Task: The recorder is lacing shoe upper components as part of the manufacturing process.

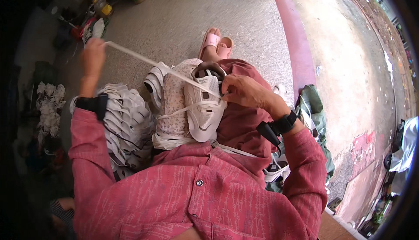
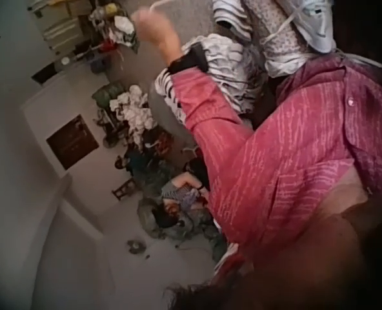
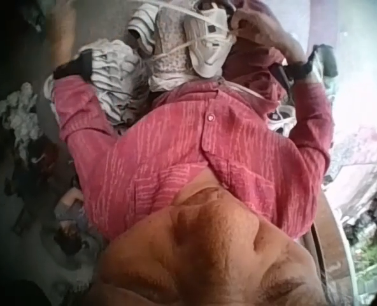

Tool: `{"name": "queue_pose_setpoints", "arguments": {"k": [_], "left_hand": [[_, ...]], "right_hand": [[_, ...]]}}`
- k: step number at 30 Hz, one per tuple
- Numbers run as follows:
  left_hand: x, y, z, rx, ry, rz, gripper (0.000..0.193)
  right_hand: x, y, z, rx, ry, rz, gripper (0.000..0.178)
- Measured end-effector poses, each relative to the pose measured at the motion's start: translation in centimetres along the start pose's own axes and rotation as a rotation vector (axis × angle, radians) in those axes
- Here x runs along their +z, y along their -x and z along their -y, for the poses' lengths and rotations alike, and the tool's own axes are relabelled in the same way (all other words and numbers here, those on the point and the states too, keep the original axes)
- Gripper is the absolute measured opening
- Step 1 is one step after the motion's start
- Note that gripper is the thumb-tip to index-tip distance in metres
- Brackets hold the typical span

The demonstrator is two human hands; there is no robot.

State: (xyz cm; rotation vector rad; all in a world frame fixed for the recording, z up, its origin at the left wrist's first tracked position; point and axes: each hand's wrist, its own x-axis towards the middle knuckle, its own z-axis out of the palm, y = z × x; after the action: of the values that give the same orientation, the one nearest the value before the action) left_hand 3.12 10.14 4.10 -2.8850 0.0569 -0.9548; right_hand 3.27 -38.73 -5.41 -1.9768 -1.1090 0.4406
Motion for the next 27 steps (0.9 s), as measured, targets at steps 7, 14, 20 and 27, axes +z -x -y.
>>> {"name": "queue_pose_setpoints", "arguments": {"k": [7, 14, 20, 27], "left_hand": [[1.2, 7.8, -2.7, -0.373, 0.611, 0.330, 0.022], [1.7, 12.3, -16.6, -0.057, 1.055, 0.693, 0.016], [1.6, 11.6, -19.1, 0.339, 1.003, 0.660, 0.027], [0.1, 9.8, -16.3, 0.246, 1.027, 0.864, 0.020]], "right_hand": [[1.2, 1.0, 1.0, 0.293, -0.450, -0.170, 0.019], [1.6, 0.6, 2.8, 0.031, 0.096, -0.278, 0.018], [2.5, -1.5, 2.7, -0.099, 0.437, -0.169, 0.017], [3.9, -1.3, 1.8, 0.202, -0.025, -0.259, 0.013]]}}
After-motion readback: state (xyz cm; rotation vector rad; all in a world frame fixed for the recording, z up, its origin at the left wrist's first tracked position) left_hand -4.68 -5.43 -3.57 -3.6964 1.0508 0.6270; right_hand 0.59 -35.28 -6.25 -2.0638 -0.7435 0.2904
